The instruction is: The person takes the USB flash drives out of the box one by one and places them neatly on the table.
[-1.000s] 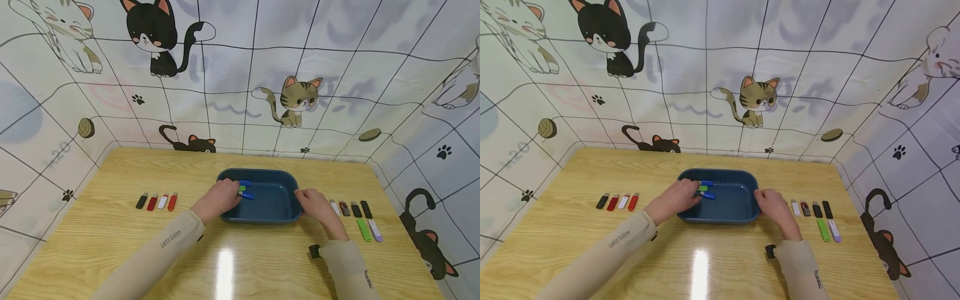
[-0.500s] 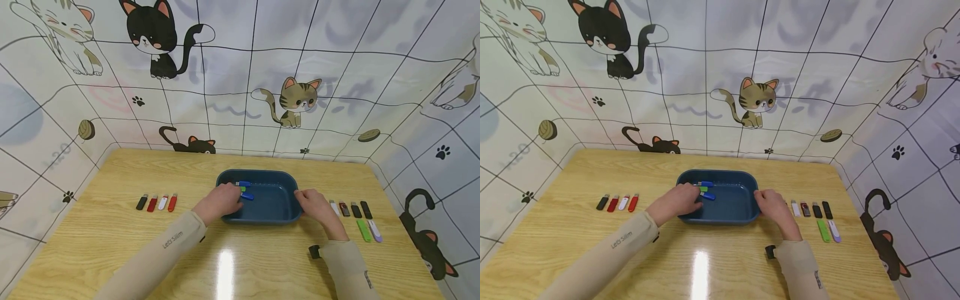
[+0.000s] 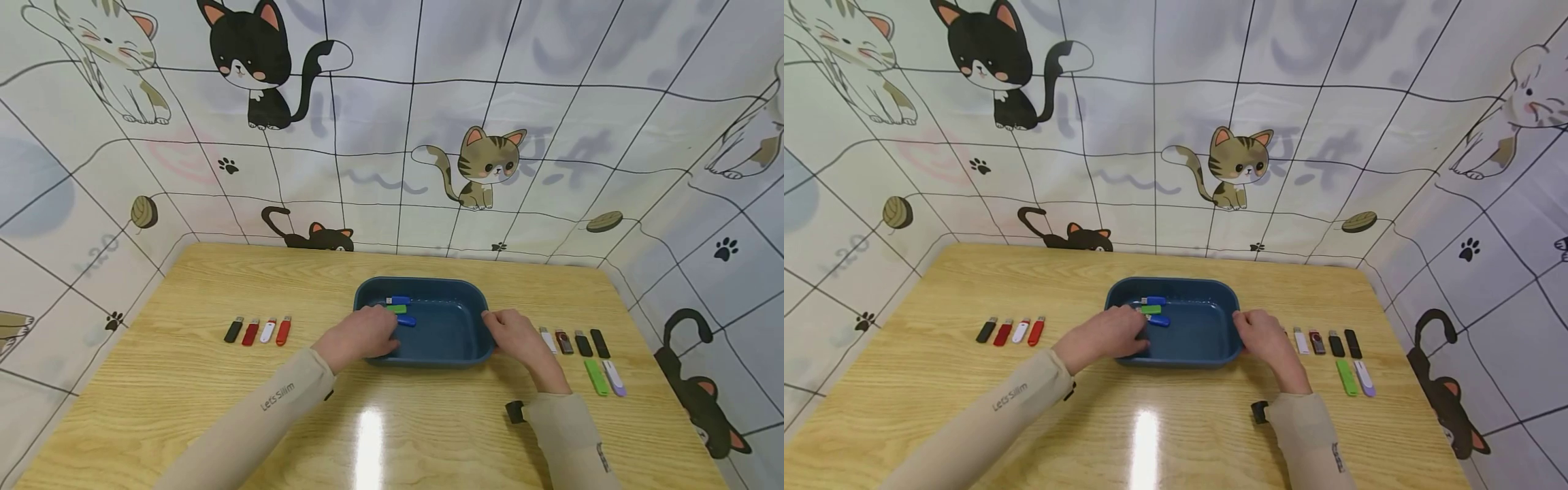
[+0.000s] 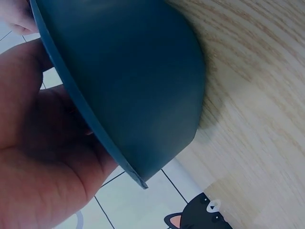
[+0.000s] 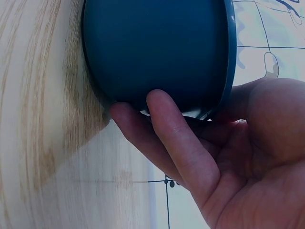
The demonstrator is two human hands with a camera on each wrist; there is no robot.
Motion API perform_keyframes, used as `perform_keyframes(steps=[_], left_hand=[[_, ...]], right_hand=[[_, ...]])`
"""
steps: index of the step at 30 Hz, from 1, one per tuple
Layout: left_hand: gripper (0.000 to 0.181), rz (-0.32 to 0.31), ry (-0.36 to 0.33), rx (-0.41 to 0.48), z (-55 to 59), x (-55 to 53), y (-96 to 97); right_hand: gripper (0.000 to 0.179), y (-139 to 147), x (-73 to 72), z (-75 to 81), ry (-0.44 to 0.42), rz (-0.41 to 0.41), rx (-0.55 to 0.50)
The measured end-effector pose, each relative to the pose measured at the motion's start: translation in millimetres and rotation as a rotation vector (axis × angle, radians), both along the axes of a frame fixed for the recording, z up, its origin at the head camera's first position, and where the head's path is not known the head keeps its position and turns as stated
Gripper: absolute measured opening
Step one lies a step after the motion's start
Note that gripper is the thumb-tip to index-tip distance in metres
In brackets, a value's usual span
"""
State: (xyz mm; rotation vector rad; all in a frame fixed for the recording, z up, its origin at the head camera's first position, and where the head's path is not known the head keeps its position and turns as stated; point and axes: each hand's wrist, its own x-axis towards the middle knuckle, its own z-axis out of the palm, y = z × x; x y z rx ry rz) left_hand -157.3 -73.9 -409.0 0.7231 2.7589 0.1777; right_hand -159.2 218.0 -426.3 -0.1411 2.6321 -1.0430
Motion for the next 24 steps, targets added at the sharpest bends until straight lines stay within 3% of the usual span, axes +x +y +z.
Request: perform_keyframes(steps=[4, 8, 11, 15, 21, 24], left_hand=[[0.023, 0.003, 0.023, 0.053, -1.2, -1.2, 0.3], [0.015, 0.044, 0.109, 0.094, -4.4, -4.1, 1.6], [0.016, 0.071, 0.2, 0.078, -7.9, -6.4, 2.5], [0.017, 0.083, 0.267, 0.037, -11.3, -7.7, 3.6], [0.017, 0.113, 0.226, -0.012, -17.3, -10.1, 9.1], [0.019, 0.108, 0.237, -0.033, -22.6, -10.5, 11.2]], right_hand=[[0.047, 0.2, -0.4, -0.2, -0.011, -0.002, -0.001], [0.047, 0.2, -0.6, 0.2, -0.016, -0.006, -0.006], [0.047, 0.2, -0.5, 0.7, -0.011, -0.003, -0.004], [0.047, 0.0, -0.9, 0.6, -0.011, -0.005, -0.002], [0.047, -0.8, -0.6, 0.4, -0.009, -0.007, -0.001], [0.047, -0.9, -0.7, 0.6, -0.007, -0.008, 0.002]])
